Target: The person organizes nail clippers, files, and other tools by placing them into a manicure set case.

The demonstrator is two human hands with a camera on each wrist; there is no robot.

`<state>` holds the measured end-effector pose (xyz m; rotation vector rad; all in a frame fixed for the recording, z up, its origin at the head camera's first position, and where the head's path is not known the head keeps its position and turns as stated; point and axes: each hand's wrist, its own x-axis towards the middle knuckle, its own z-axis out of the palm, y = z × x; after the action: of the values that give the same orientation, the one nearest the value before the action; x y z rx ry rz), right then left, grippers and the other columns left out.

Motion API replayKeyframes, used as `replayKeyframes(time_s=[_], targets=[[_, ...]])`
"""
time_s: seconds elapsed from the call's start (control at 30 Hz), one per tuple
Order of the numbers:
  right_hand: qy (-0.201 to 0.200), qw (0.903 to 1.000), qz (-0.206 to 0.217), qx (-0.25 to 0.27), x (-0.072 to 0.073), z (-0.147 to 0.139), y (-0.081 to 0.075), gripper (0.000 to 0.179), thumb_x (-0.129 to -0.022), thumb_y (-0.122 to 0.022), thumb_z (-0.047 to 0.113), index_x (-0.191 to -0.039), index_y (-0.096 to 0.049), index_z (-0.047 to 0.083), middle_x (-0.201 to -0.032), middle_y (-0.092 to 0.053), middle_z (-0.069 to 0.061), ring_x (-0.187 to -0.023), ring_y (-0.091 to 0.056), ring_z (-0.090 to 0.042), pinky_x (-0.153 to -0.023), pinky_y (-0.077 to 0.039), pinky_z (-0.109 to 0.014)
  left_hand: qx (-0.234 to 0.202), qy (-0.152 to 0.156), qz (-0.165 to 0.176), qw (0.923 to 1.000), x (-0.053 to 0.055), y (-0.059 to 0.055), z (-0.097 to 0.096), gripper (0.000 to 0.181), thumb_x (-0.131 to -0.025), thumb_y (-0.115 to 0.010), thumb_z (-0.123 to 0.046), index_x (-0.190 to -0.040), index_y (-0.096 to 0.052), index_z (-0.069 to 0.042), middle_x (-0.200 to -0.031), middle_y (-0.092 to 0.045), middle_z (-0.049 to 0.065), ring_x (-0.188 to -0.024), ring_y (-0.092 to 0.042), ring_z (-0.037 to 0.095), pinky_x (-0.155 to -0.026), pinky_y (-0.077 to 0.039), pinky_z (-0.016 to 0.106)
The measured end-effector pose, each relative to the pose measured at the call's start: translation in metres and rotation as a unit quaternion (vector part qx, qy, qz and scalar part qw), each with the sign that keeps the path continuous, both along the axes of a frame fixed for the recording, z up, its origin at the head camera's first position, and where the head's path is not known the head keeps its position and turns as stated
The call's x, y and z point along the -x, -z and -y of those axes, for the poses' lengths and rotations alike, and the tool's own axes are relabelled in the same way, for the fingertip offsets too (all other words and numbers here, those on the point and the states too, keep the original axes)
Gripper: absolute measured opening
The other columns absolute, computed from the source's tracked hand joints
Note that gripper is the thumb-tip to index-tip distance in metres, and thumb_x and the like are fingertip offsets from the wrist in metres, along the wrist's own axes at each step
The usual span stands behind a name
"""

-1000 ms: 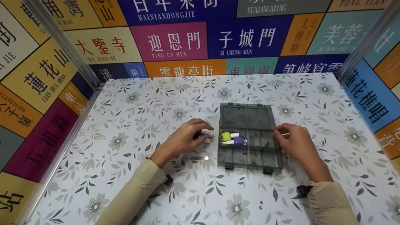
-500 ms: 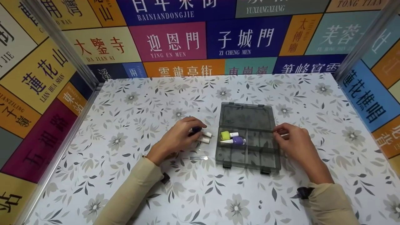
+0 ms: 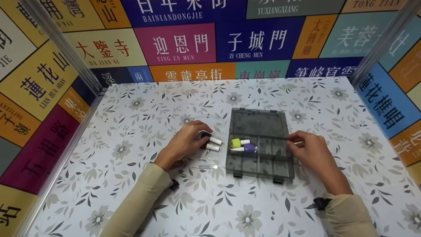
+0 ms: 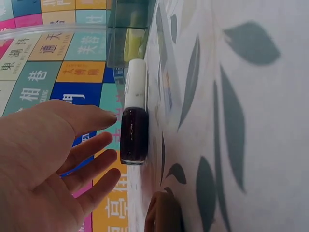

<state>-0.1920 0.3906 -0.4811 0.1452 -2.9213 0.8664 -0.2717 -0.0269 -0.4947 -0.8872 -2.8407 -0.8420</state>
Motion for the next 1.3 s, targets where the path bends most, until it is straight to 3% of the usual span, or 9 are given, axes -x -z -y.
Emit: replayKeyframes(time_s=[0.33, 0.97, 1.3], targets=[[-0.001, 0.9997, -0.021, 0.012, 0.000, -0.003, 0.004, 0.020, -0.100, -0.080, 0.025, -0.115, -0.083, 0.011, -0.106, -0.082, -0.018, -0.081, -0.059, 0.026, -0.061, -0.049, -0.010, -0.018, 0.011, 0.024, 0.9995, 0.007, 0.006, 0.002, 0.025, -0.100, -0.077, -0.016, -0.123, -0.080, -0.009, -0.127, -0.075, 0.007, -0.123, -0.071, 0.023, -0.108, -0.057, 0.034], [0.015, 0.9994, -0.029, 0.014, 0.001, -0.002, 0.005, 0.018, -0.100, -0.080, 0.024, -0.111, -0.084, 0.010, -0.102, -0.083, -0.020, -0.077, -0.058, 0.025, -0.061, -0.047, -0.008, -0.029, 0.030, 0.012, 0.9991, 0.011, 0.005, -0.001, 0.019, -0.100, -0.074, -0.013, -0.114, -0.084, -0.003, -0.115, -0.080, 0.012, -0.113, -0.074, 0.025, -0.101, -0.060, 0.036], [0.015, 0.9991, -0.036, 0.016, 0.000, -0.002, 0.005, 0.018, -0.100, -0.079, 0.024, -0.110, -0.084, 0.010, -0.100, -0.083, -0.019, -0.077, -0.057, 0.025, -0.061, -0.046, -0.008, -0.020, 0.009, 0.041, 0.9989, 0.008, 0.003, -0.004, 0.027, -0.098, -0.080, -0.018, -0.121, -0.082, -0.003, -0.118, -0.079, 0.013, -0.114, -0.074, 0.025, -0.100, -0.060, 0.036]])
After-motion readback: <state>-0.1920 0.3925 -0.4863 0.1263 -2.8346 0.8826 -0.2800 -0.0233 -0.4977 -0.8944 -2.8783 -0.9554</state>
